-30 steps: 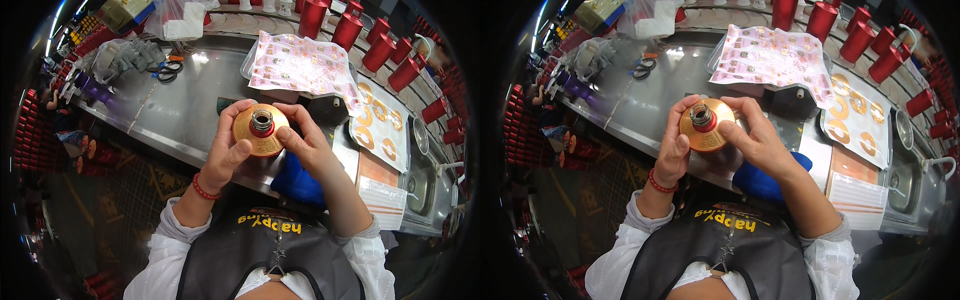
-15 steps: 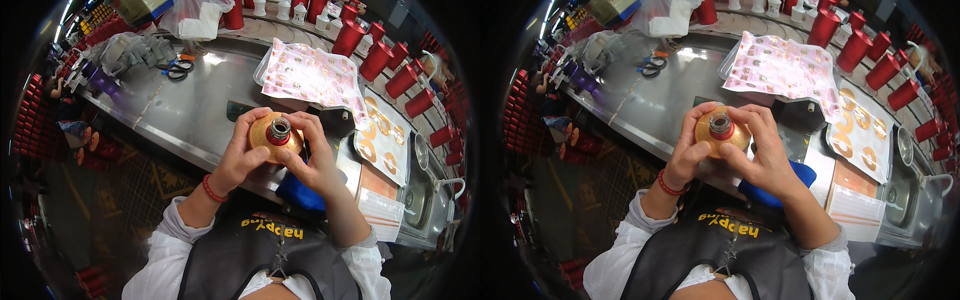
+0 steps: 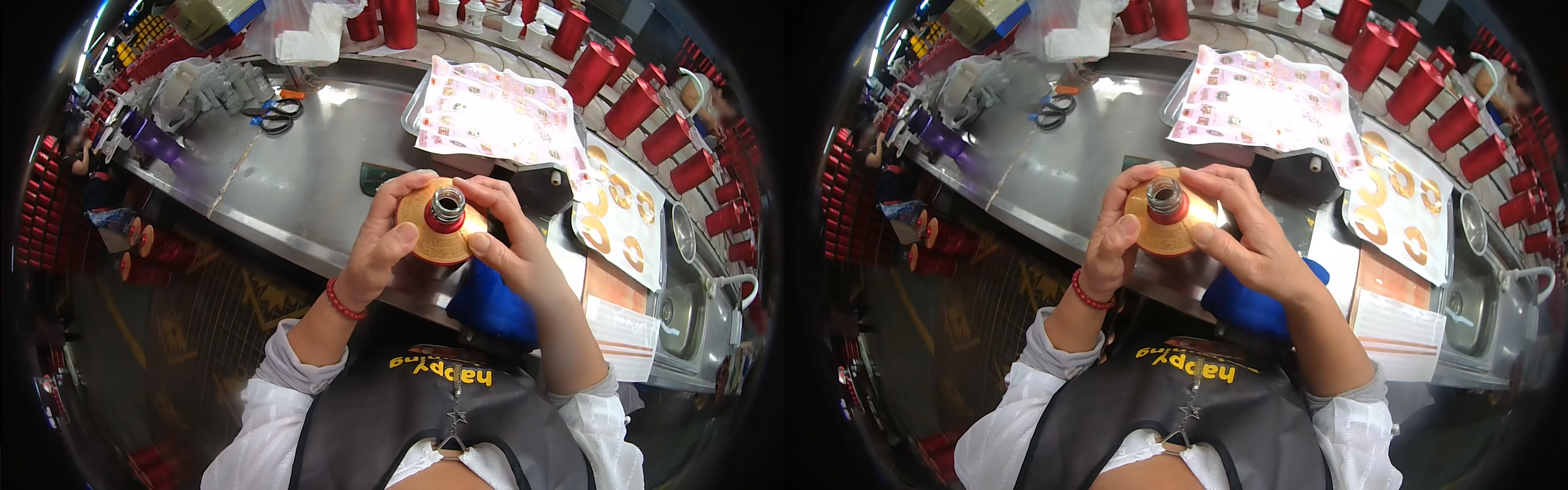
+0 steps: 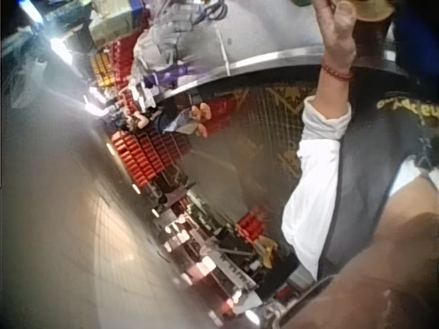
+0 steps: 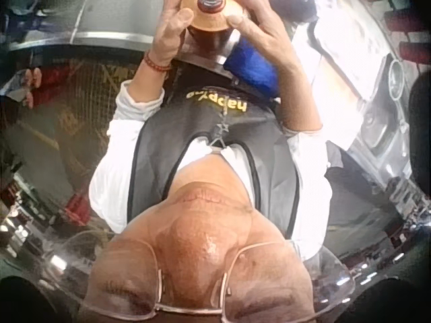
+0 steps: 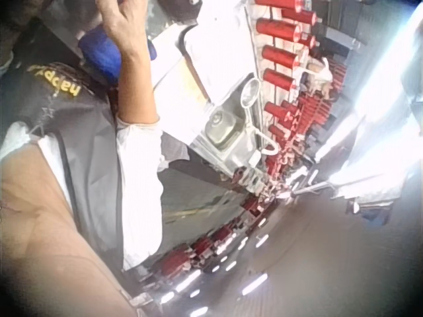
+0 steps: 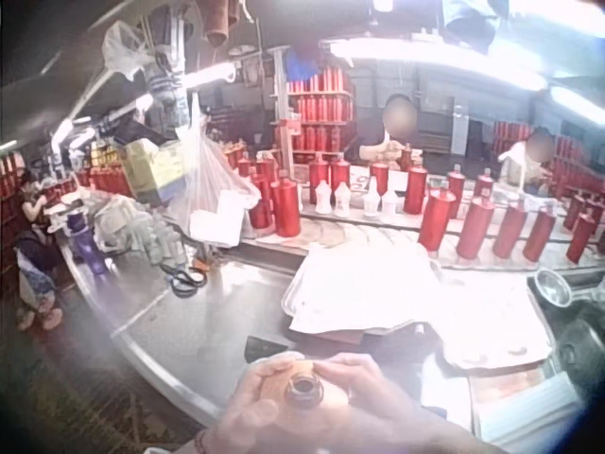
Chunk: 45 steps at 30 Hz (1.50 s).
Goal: The person applies a red label to a red cylindrical bottle, smooths it, and then applies a gold circular label to the bottle's neck. The person repeats this process for multiple bottles.
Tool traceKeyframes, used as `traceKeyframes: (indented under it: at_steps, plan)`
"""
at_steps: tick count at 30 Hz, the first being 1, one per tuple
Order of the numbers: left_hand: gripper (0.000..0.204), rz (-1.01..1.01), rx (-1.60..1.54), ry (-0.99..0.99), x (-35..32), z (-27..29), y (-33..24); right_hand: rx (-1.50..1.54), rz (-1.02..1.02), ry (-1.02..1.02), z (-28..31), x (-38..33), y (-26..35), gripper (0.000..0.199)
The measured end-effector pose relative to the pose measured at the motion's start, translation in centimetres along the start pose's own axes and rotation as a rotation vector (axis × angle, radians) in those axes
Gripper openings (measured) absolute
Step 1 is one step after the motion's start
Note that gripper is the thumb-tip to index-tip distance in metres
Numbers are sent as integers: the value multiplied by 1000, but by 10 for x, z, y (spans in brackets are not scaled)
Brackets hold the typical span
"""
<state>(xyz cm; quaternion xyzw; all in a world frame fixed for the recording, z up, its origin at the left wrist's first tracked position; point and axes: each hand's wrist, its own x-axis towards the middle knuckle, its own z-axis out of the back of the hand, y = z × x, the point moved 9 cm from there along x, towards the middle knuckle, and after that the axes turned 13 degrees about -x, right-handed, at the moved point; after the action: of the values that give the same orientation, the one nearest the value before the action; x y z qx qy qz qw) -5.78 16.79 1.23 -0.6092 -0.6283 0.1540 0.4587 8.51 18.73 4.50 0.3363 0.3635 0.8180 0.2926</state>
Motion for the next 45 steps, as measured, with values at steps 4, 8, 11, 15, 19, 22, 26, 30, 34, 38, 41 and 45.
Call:
traceKeyframes:
  at_steps: [4, 8, 11, 15, 19, 22, 26, 30, 34, 38, 41, 45]
  plan:
    - [57, -291, 390, -141, -24, 8, -10, 172, -82, 2, -3, -2, -8, 52]
    - [59, -490, 597, -108, -38, -6, -18, 180, -63, -25, -3, -3, -8, 48]
    - [65, -363, 314, -156, -23, -20, -17, 161, -60, -40, -6, -5, -9, 49]
    - [73, -246, 443, -163, -15, -23, -10, 123, -38, -66, -6, -4, -6, 48]
    - [73, -225, 410, -157, -14, -24, -11, 101, -32, -70, -5, -5, -5, 47]
    - [74, -225, 405, -175, -13, -25, -10, 94, -33, -86, -5, -6, -8, 46]
    - [73, -235, 459, -199, -14, -22, -9, 75, -37, -90, -5, -5, -5, 46]
    - [69, -255, 505, -198, -14, -24, -10, 10, 11, -135, -2, -5, -1, 42]
    - [65, -274, 547, -199, -14, -25, -12, 8, -5, -137, -2, -5, 1, 42]
    - [62, -287, 600, -207, -15, -24, -12, 1, -19, -146, -2, -5, 1, 42]
    - [61, -262, 484, -188, -15, -21, -12, 0, -45, -130, -3, -6, 1, 44]
    - [59, -216, 360, -189, -16, -20, -10, -3, -36, -122, -3, -6, 0, 44]
